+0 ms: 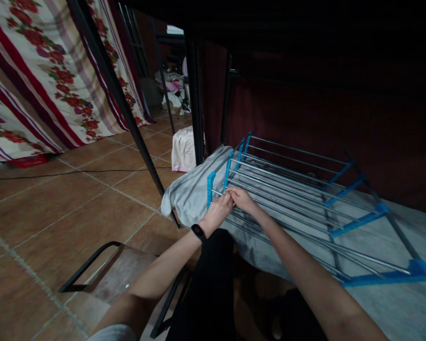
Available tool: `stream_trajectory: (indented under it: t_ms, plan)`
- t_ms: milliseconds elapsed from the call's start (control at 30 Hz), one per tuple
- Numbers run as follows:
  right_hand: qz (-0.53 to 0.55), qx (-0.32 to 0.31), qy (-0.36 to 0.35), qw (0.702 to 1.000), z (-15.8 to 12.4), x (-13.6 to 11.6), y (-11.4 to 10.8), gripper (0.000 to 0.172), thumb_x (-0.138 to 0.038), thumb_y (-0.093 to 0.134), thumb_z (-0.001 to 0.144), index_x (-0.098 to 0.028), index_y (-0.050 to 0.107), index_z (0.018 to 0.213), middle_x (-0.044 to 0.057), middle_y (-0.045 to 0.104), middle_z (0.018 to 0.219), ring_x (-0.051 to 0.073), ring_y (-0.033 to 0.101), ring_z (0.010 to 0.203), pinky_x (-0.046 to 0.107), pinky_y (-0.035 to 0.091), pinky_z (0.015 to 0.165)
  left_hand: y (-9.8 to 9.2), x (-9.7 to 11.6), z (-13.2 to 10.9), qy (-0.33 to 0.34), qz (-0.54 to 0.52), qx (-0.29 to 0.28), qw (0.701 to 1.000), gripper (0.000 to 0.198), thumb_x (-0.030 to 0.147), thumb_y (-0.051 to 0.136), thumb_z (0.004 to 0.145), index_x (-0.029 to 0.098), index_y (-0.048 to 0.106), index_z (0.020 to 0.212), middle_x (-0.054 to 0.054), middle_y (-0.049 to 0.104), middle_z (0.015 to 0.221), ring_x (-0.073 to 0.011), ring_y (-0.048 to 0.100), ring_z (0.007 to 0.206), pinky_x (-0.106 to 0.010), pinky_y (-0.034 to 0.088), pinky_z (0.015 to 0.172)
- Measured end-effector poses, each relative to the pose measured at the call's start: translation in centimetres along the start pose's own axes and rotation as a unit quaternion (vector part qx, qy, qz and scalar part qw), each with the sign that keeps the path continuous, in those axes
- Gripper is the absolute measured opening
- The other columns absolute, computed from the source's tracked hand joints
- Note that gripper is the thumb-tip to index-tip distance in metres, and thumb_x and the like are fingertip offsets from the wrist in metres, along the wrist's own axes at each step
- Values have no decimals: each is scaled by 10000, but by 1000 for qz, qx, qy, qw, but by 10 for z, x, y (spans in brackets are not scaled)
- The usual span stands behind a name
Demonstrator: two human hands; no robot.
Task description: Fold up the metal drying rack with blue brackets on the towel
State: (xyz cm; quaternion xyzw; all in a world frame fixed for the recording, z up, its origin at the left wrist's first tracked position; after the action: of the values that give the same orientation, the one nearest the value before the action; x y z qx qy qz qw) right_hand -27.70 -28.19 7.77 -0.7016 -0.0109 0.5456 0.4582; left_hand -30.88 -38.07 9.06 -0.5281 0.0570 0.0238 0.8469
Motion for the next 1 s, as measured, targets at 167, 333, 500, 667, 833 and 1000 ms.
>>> stream_trajectory:
  t_ms: [167, 333, 500, 667, 833, 1000]
  plan:
    - [-45, 9, -17, 999, -7, -9, -3, 358, -210, 369, 962, -237, 684, 1129, 15, 719, 1096, 154, 681, 900, 272, 555, 820, 8, -2, -3, -12, -15, -3, 1000, 276, 61, 378, 941, 90, 555, 1150, -139, 600, 1091, -207, 622, 996, -343, 521, 850]
    - [-80, 23, -43, 996, -12, -11, -5, 349, -216, 364, 973, -234, 674, 1133, 21, 718, 1115, 165, 662, 1021, 289, 506, 924, 15, -2, -5, -5, -3, 10, 1000, 272, 83, 392, 947, 108, 548, 1169, -134, 603, 1132, -202, 620, 1002, -335, 519, 859]
    - [-107, 28, -66, 992, -13, -9, -2, 341, -212, 368, 972, -231, 661, 1146, 40, 708, 1160, 175, 639, 1097, 293, 468, 972, 21, -4, -7, -5, -10, 15, 1000, 250, 104, 412, 953, 106, 556, 1157, -120, 612, 1057, -209, 618, 969, -340, 515, 831]
    - [-121, 26, -57, 991, -16, -8, 0, 329, -224, 379, 971, -263, 652, 1152, 23, 715, 1136, 172, 648, 1066, 278, 476, 932, 24, -5, -10, -10, -23, 9, 1000, 240, 110, 416, 956, 109, 568, 1141, -108, 608, 1019, -205, 609, 958, -341, 507, 838]
    - [-129, 28, -62, 989, -20, -11, -1, 329, -222, 367, 979, -261, 641, 1157, 27, 715, 1128, 171, 644, 1065, 271, 470, 925, 19, -5, -11, -3, -6, 6, 1000, 255, 127, 406, 964, 116, 559, 1167, -112, 607, 1066, -200, 598, 979, -339, 497, 855]
    - [-136, 27, -80, 987, -29, -13, -2, 336, -203, 352, 985, -227, 624, 1180, 54, 692, 1153, 167, 627, 1088, 279, 457, 958, 13, -8, -13, -5, 20, -6, 1000, 289, 120, 402, 956, 129, 540, 1210, -124, 596, 1152, -198, 592, 989, -336, 491, 856]
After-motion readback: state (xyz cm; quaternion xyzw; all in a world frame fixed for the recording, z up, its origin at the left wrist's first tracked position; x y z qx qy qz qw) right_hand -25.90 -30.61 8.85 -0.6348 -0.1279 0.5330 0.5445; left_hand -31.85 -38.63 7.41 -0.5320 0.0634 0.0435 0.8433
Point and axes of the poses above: each hand's wrist, its own z-axis towards the middle knuckle, its own y-axis out of the palm, x = y × z, the point moved 7 cm from there along z, towards the middle knuckle
